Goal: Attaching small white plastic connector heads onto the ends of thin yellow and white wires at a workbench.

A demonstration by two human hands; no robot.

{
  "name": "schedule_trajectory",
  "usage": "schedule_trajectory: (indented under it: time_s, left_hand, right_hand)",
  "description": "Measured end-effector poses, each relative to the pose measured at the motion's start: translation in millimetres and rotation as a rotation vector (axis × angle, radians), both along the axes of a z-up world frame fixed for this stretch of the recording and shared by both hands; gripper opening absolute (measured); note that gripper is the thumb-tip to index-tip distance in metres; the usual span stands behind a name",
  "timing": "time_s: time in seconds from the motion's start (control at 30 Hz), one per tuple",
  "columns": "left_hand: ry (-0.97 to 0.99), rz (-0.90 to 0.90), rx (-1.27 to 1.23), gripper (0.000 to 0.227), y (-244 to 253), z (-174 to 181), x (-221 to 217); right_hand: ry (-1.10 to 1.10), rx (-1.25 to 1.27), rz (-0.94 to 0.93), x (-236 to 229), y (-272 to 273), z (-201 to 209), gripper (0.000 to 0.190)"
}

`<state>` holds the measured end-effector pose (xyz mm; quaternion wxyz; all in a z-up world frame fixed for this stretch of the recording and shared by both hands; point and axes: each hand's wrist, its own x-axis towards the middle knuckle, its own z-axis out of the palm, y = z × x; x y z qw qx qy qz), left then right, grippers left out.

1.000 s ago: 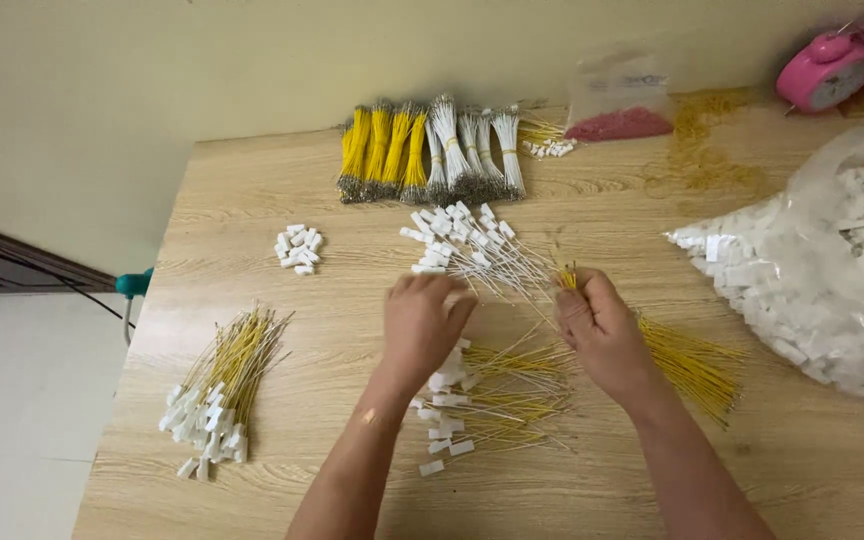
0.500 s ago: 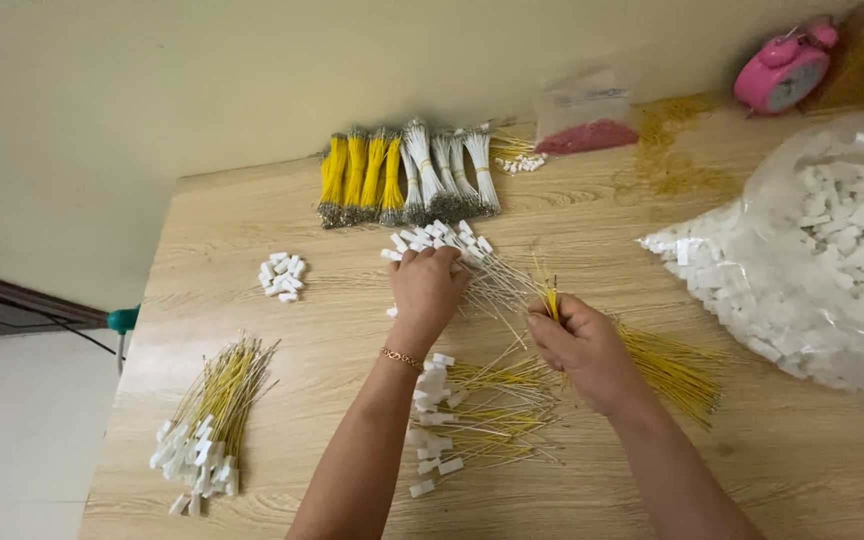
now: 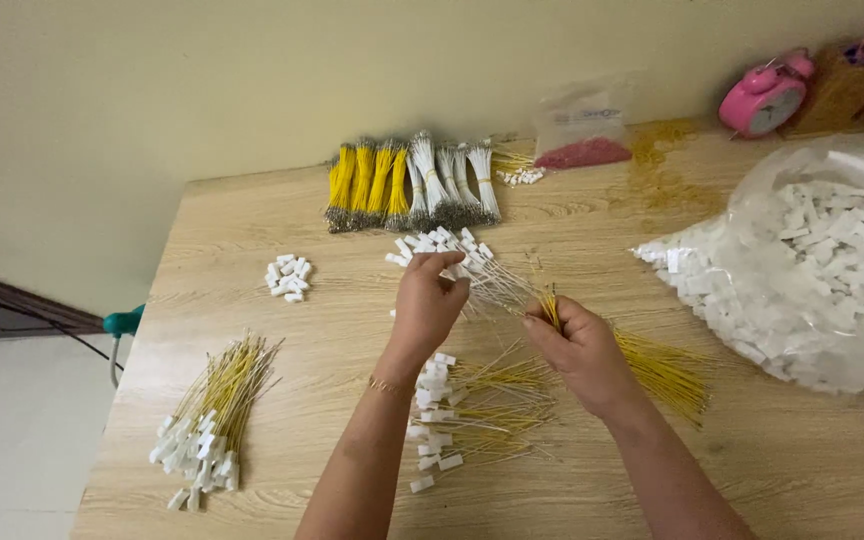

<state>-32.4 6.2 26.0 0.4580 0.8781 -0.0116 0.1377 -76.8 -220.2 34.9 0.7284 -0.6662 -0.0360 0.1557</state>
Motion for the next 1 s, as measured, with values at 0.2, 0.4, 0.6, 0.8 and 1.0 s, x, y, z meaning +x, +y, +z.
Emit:
schedule_trajectory:
  time_s: [0.2, 0.4, 0.6, 0.8, 1.0]
  left_hand:
    - [0.328, 0.003, -0.372, 0.024, -5.0, 63.3, -75.1]
    - [0.256, -0.141, -0.763, 0.012, 1.9, 25.4, -101.5]
    - [0.27, -0.118, -0.73, 0.012, 1.4, 30.8, -112.1]
    - [0.209, -0.141, -0.722, 0.013, 4.7, 34.7, -114.8]
    - [0.285, -0.103, -0.722, 0.018, -2.3, 26.5, -118.3]
  right_hand:
    - [-0.196, -0.09, 0.003, -13.8, 15.4, 7.9, 0.012]
    - [-0.224, -0.326, 0.082, -32.8, 31.6, 47.5, 0.013]
    - [-0.281, -0.458, 0.103, -37.0, 35.9, 56.6, 0.015]
    - [-0.22, -0.582, 0.117, -41.6, 39.8, 70.1, 0.016]
    - [-0.296, -0.37, 0.143, -38.1, 39.6, 60.1, 0.016]
